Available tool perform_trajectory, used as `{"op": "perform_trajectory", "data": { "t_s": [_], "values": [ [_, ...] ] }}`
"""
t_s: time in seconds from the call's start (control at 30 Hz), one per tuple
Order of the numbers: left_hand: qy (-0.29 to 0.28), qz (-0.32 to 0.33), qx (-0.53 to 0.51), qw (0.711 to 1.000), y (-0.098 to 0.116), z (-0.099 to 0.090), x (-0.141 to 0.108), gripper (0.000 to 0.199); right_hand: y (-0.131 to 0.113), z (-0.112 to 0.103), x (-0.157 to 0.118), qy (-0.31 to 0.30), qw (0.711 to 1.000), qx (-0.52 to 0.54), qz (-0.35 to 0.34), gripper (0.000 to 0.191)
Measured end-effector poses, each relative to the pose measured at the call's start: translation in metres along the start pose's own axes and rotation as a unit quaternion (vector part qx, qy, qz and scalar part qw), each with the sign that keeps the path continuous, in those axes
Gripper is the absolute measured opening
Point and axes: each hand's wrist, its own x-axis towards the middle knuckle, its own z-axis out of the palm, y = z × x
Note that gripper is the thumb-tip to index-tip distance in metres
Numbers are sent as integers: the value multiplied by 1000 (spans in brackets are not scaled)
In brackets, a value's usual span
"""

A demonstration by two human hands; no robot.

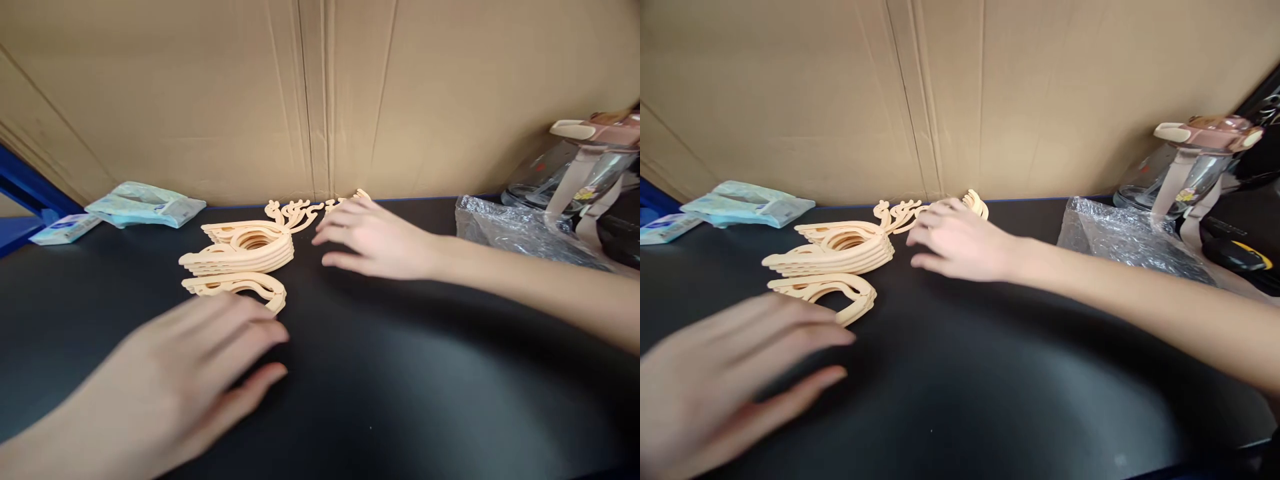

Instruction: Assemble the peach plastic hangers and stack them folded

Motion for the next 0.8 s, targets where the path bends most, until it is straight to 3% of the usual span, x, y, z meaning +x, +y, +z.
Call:
{"op": "perform_trajectory", "data": {
  "t_s": [0.03, 0.1, 0.2, 0.4, 0.8],
  "values": [
    [-46, 99, 21, 994, 11, 8, 11, 15, 11, 0, 8, 8, 999, -50, -1, 30],
    [-74, 148, 38, 985, 24, 23, 28, 25, 29, 2, 26, 8, 991, -135, -18, 26],
    [-119, 174, -27, 977, 25, 38, 39, 21, 48, 8, 51, -26, 980, -193, -25, 27],
    [-137, 85, -190, 968, 12, 48, 39, 18, 64, 27, 85, -43, 978, -195, -59, 27],
    [-136, 70, -200, 968, 14, 47, 40, 16, 61, 41, 95, -37, 962, -231, -138, 20]
  ]
}}
